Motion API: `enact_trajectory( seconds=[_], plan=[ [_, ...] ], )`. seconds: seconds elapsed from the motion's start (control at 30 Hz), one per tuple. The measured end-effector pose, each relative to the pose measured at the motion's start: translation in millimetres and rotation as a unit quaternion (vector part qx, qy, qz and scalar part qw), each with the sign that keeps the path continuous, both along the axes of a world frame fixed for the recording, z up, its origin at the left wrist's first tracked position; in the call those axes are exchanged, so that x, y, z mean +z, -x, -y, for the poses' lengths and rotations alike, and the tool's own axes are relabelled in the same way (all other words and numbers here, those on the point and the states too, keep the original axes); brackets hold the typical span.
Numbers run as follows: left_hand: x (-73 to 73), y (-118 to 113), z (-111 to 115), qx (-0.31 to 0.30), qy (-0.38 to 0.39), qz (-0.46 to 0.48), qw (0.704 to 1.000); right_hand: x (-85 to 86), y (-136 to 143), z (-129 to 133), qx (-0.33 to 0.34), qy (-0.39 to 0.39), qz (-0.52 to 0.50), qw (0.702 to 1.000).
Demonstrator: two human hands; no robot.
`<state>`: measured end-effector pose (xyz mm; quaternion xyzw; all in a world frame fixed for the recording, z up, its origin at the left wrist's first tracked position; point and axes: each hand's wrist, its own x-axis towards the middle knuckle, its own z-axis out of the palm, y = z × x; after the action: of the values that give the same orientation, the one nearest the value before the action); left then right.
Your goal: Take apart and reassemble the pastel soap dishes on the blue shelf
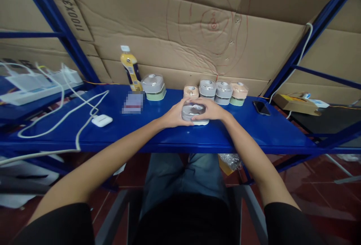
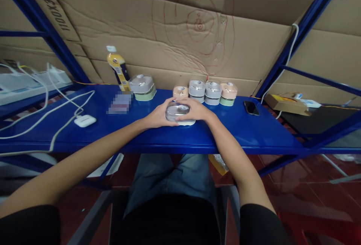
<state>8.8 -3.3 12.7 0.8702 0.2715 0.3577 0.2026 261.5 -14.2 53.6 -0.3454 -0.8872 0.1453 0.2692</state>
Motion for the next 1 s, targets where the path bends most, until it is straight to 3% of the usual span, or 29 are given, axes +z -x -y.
enact_trajectory(
  seconds=[0.3,0.67,0.73,0.8,0.93,1.0],
  plan=[
    [-5.4,-5,-2,-0.003,-0.029,-0.006,1.000,1.5,1,1,-0.010,-0.011,0.012,1.000],
    [-5.8,1,-2,0.014,-0.009,-0.047,0.999,-16.6,0,-3,-0.016,-0.002,0.007,1.000],
    [-3.4,6,-2,0.048,-0.022,-0.033,0.998,-14.0,-4,-4,-0.045,-0.021,-0.022,0.999],
    [3.4,10,-6,0.126,-0.028,0.002,0.992,-7.6,-11,-5,-0.105,-0.056,-0.084,0.989],
    [30.8,0,-28,0.329,0.019,0.087,0.940,6.8,-28,-8,-0.250,-0.134,-0.226,0.932],
    [46.8,-18,-43,0.370,0.069,0.082,0.923,9.2,-34,-11,-0.301,-0.144,-0.250,0.909]
  ],
)
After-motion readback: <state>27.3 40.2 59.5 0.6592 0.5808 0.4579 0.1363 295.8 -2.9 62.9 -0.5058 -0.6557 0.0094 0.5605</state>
